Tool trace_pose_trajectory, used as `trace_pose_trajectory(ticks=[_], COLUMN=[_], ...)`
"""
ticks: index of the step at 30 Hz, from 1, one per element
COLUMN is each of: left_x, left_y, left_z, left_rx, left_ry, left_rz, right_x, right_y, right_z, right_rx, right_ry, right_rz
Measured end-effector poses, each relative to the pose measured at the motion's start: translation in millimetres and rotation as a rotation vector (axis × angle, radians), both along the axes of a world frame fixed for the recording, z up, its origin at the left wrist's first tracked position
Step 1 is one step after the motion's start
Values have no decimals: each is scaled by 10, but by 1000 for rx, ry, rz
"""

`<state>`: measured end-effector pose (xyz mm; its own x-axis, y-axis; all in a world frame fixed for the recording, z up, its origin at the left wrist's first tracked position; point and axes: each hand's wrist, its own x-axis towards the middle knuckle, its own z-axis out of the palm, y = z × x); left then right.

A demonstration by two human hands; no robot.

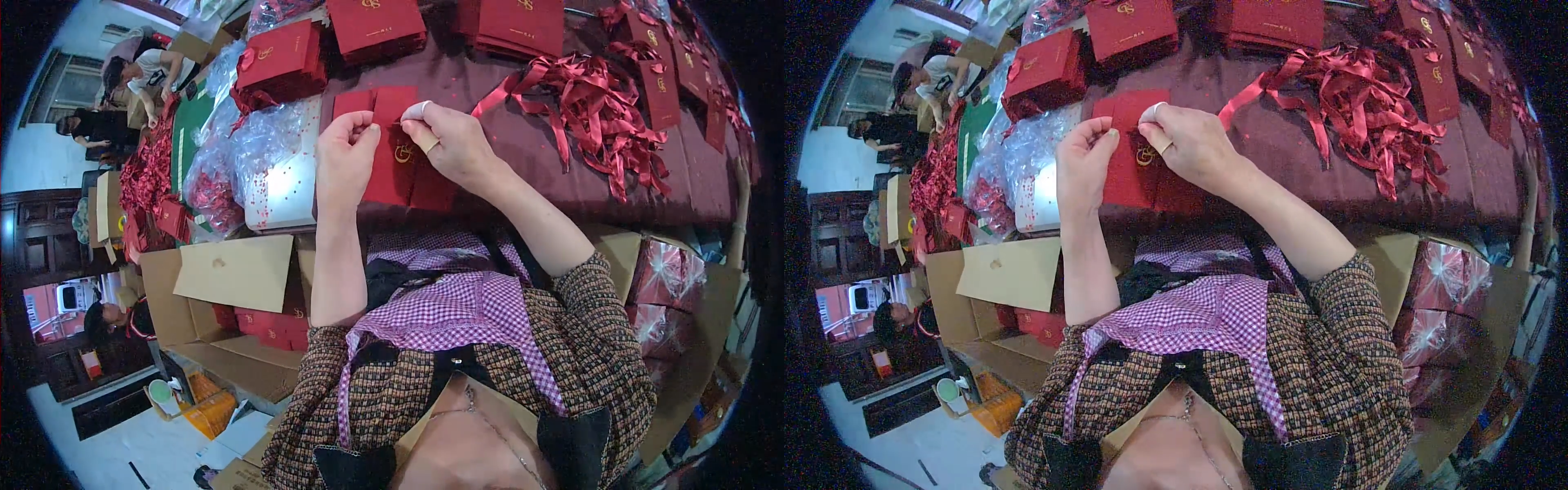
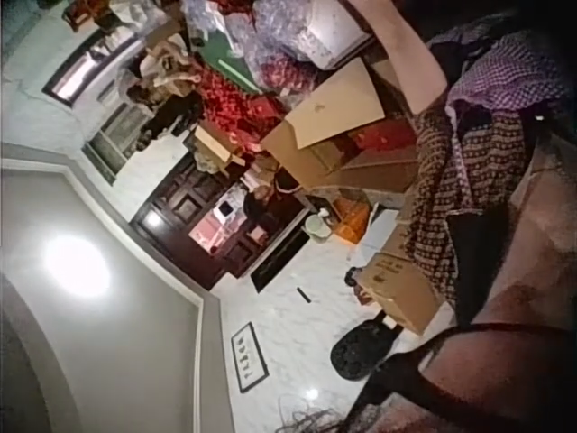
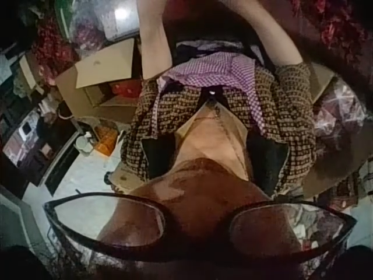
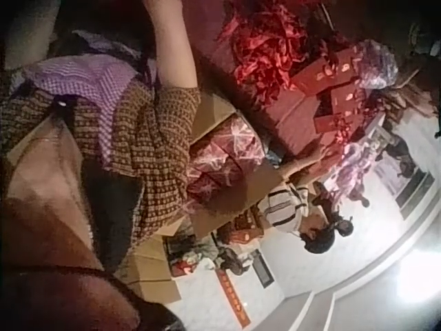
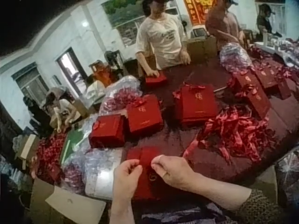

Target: The person assembles red gift pouches by threading red ribbons through the slots of each pouch and securing them by hand.

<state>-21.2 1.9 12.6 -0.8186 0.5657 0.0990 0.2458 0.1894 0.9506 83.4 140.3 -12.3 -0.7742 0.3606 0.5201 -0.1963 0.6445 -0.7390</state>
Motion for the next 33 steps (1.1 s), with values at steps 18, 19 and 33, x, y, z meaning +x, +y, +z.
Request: trace_pose_trajectory(ticks=[18, 19, 33], left_x=[231, 244, 78], left_y=[51, 57, 15], left_z=[56, 27, 8], left_rx=[27, 71, 75], left_ry=[247, 306, 414], left_rz=[38, 48, -245], right_x=[-21, -17, 23], right_y=[-88, -102, 144], right_z=[177, 197, 174], right_rx=[394, 518, -64], right_ry=[66, 70, -109], right_rz=[-87, -101, 142])
